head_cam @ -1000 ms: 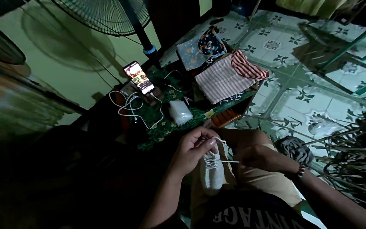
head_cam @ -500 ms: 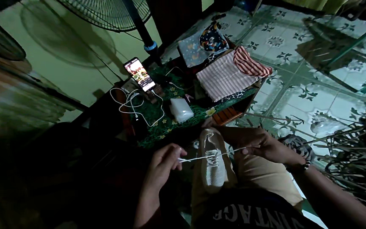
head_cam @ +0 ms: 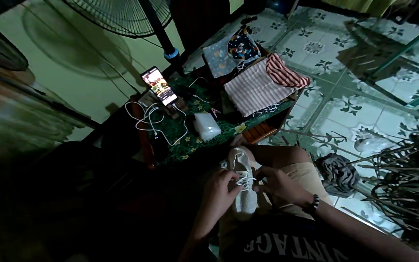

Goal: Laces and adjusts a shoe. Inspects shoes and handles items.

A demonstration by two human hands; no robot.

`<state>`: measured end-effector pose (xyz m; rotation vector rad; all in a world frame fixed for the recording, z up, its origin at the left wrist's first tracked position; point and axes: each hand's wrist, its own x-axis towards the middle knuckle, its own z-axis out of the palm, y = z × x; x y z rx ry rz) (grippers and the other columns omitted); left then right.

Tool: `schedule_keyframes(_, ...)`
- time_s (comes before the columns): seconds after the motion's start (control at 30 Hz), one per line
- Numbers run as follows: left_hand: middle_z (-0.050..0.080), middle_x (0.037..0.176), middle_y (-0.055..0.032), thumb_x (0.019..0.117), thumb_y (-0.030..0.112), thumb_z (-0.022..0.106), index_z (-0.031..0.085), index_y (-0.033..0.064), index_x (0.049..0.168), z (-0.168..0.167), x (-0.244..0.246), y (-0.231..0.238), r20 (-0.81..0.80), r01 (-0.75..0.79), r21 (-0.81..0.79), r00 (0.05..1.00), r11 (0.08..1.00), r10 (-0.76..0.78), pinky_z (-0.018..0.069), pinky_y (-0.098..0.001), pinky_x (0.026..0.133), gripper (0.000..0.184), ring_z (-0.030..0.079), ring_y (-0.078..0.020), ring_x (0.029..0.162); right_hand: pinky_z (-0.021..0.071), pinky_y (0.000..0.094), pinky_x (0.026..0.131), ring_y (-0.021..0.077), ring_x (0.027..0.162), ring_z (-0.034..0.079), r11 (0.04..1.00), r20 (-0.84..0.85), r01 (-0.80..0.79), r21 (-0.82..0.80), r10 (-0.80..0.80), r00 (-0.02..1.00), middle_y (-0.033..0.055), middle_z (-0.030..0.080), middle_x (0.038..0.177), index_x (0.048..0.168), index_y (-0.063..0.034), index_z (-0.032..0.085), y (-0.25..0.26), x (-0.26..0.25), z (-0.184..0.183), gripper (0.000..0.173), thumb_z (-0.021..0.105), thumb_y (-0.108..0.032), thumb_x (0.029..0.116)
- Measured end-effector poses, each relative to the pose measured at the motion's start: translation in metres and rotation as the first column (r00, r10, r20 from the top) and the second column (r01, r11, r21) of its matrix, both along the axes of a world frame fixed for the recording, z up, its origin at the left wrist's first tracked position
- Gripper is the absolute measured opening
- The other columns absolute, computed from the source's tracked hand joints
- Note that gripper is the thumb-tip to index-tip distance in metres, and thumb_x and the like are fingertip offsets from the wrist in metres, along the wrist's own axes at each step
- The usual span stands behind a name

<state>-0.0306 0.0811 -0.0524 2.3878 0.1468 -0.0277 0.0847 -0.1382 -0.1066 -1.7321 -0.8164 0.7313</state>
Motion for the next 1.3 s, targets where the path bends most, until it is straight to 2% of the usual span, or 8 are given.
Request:
schedule_keyframes(0.23,0.069,0.105,-0.0078,0.0942,0.025,0.069,0.075,0.0105,0.113,-0.012,0.004,-0.010,0.027,-0.049,0.074,0.999,0.996,0.047,0.0559,-0.0378,0.089,0.024,0.066,-0.0190,0.096,0.0562,0.0259,0.082,0.0073,0.085,0.066,0.999,0.020,0.045,0.003,-0.045,0.999,0.0060,0.071,0.095,0.104,-0.0008,0.072,0.005,-0.006,0.004,0.021,0.070,-0.020,0.0957)
schedule_keyframes(0.37,0.066,0.103,-0.0077,0.0901,0.025,0.073,0.076,0.0103,0.097,-0.013,0.005,-0.012,0.156,-0.053,0.098,0.987,0.994,0.037,0.0550,-0.0375,0.088,0.016,0.064,-0.0199,0.100,0.0553,0.0223,0.077,0.0051,0.081,0.064,0.994,0.045,0.005,0.111,-0.010,0.999,0.0061,0.070,0.094,0.106,0.0007,0.072,0.001,-0.005,0.006,0.022,0.065,-0.020,0.1005)
schedule_keyframes(0.47,0.065,0.117,-0.0099,0.0951,0.022,0.066,0.072,0.0082,0.109,-0.010,0.012,-0.008,0.214,-0.020,0.010,0.977,1.000,0.018,0.0553,-0.0353,0.093,0.020,0.063,-0.0193,0.110,0.0555,0.0226,0.072,0.0052,0.076,0.063,0.994,0.015,0.008,0.109,-0.010,1.000,0.0052,0.067,0.093,0.117,0.0002,0.067,0.003,-0.003,0.013,0.020,0.060,-0.011,0.1008)
schedule_keyframes(0.57,0.066,0.126,-0.0100,0.1017,0.017,0.055,0.065,0.0066,0.127,-0.007,0.022,-0.005,0.100,0.011,-0.077,0.995,0.997,-0.003,0.0539,-0.0347,0.097,0.030,0.064,-0.0176,0.113,0.0494,0.0265,0.065,0.0080,0.067,0.053,1.000,0.041,0.002,0.009,-0.002,0.999,0.0036,0.059,0.083,0.129,-0.0039,0.060,0.011,0.005,0.019,0.031,0.057,-0.010,0.0995)
schedule_keyframes(0.7,0.070,0.116,-0.0075,0.0996,0.013,0.059,0.065,0.0066,0.126,-0.008,0.030,-0.002,0.013,0.009,-0.143,1.000,0.990,-0.007,0.0559,-0.0299,0.089,0.028,0.067,-0.0131,0.100,0.0542,0.0400,0.074,0.0188,0.073,0.061,0.979,0.088,-0.139,-0.149,0.153,0.984,0.0114,0.067,0.092,0.141,-0.0083,0.056,0.026,0.027,0.028,0.041,0.057,-0.015,0.0999)
schedule_keyframes(0.87,0.070,0.106,-0.0076,0.0971,0.012,0.064,0.068,0.0051,0.115,-0.006,0.032,-0.001,0.009,-0.024,-0.158,1.000,0.987,0.026,0.0558,-0.0280,0.082,0.020,0.066,-0.0119,0.090,0.0505,0.0603,0.085,0.0376,0.093,0.066,0.870,0.160,-0.357,-0.340,0.428,0.890,0.0219,0.067,0.101,0.128,-0.0016,0.062,0.043,0.046,0.042,0.034,0.055,-0.025,0.1045)
schedule_keyframes(1.17,0.068,0.101,-0.0074,0.0941,0.011,0.066,0.067,0.0054,0.114,-0.011,0.037,0.002,-0.043,-0.089,-0.135,0.996,0.987,0.084,0.0548,-0.0264,0.073,0.020,0.064,-0.0109,0.079,0.0526,0.0577,0.083,0.0335,0.089,0.067,0.888,0.253,-0.313,-0.336,0.405,0.879,0.0175,0.069,0.099,0.118,-0.0032,0.067,0.043,0.052,0.048,0.025,0.063,-0.018,0.0981)
schedule_keyframes(1.3,0.065,0.116,-0.0117,0.0909,0.009,0.068,0.070,0.0044,0.108,-0.018,0.040,-0.002,-0.006,-0.072,-0.029,0.997,0.997,0.072,0.0566,-0.0302,0.085,0.018,0.066,-0.0162,0.097,0.0532,0.0571,0.083,0.0326,0.088,0.067,0.912,0.254,-0.273,-0.306,0.355,0.900,0.0167,0.069,0.098,0.118,-0.0033,0.067,0.038,0.050,0.039,0.026,0.063,-0.021,0.0982)
